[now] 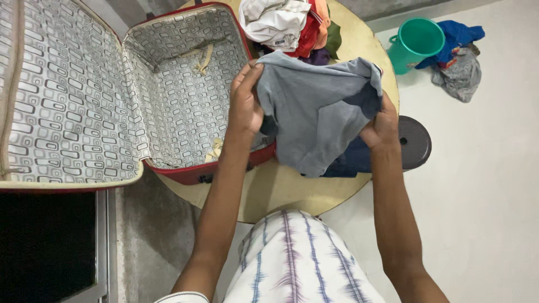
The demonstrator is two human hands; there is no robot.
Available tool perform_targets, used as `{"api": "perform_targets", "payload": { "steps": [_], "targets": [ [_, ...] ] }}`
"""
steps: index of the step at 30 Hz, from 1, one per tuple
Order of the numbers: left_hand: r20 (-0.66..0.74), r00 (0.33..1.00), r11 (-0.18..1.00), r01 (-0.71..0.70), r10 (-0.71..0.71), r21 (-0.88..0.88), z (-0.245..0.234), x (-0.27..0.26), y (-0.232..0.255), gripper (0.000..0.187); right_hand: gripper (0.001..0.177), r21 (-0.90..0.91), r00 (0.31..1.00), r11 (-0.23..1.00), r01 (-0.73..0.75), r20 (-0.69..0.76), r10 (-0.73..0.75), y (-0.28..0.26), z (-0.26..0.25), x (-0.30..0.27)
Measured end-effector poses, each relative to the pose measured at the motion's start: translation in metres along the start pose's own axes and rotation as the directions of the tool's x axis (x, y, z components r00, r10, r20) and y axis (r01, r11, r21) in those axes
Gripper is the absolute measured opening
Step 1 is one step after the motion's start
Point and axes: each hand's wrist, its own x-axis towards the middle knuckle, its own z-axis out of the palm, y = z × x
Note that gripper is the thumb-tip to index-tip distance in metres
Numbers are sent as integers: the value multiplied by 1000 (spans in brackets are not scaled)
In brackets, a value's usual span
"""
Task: The person folds clothing items and places them into an open suitcase on a round table.
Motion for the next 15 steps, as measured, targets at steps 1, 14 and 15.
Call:
{"api": "perform_targets", "payload": {
  "steps": [1, 14, 15],
  "targets": [
    [47, 999, 998, 9, -6, -69, 13, 0, -1, 12, 41, 6, 1000, 1000, 19, 5, -19, 1, 5, -1],
    [291, 957, 937, 115, -16, -328, 99, 4, -54, 21, 42, -694, 979, 693, 194, 185, -88, 88, -21, -23],
    [298, 954, 928, 107, 5, -357, 101, 3, -51, 21, 40, -806, 982, 564, 180, 177, -61, 89, -22, -29]
  ]
}}
